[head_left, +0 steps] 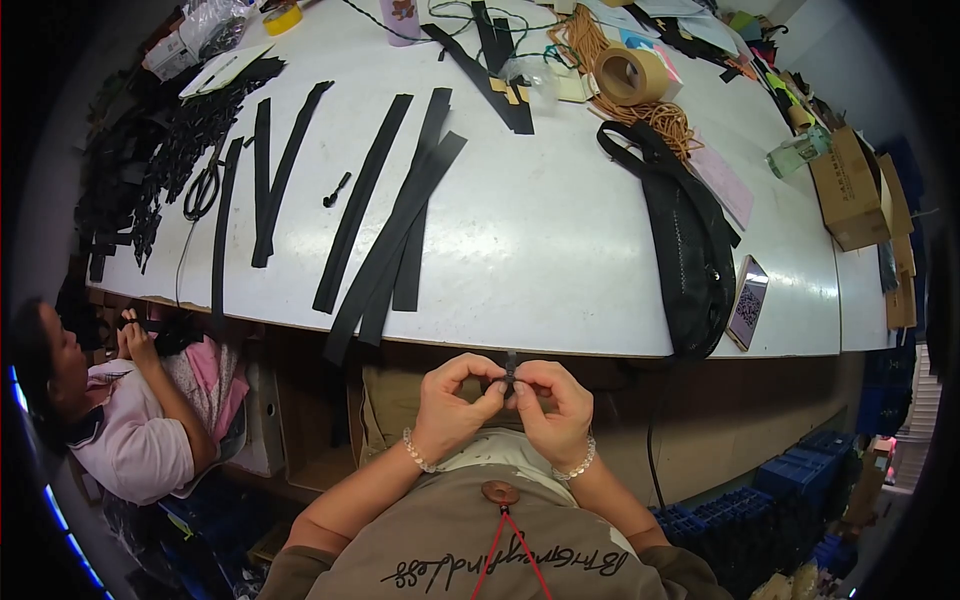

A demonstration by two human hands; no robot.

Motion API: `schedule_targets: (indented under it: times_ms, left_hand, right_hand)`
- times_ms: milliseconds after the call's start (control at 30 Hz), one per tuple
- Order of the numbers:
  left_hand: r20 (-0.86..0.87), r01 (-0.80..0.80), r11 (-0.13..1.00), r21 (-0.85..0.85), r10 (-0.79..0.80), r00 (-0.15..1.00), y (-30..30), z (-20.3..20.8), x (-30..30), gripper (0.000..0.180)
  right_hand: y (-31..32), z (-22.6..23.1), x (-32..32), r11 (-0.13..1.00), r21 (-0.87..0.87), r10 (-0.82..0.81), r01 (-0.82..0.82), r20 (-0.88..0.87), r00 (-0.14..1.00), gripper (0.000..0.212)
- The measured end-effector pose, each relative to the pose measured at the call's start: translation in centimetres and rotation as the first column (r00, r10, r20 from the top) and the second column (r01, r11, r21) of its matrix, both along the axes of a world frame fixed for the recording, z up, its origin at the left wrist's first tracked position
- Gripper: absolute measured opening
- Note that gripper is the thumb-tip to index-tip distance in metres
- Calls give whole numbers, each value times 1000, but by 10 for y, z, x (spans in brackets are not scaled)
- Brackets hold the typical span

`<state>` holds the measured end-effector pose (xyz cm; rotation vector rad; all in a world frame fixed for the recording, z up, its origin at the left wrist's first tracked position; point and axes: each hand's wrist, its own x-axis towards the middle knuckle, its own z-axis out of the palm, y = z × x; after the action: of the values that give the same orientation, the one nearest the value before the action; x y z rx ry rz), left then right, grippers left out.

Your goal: The person is assembling black fabric/leather strips and components, likely for a bag or accessory.

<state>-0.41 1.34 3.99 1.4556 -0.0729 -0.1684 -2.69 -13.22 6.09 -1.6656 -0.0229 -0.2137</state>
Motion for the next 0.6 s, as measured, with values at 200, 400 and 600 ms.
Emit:
schedule_targets:
  times_ms: [200,400,600]
  left_hand:
    - [104,-13,999,40,8,994,1,4,1,10]
    - [127,6,1000,-4,-5,992,-2,4,2,11]
    - [136,33,998,-49,-26,990,1,5,3,10]
  right_hand:
    - [-1,3,5,960,-272,14,63,272,962,17]
    - [-2,-7,-2,998,-63,3,5,131,991,15]
    - [1,5,-2,954,281,120,-107,-31,992,8]
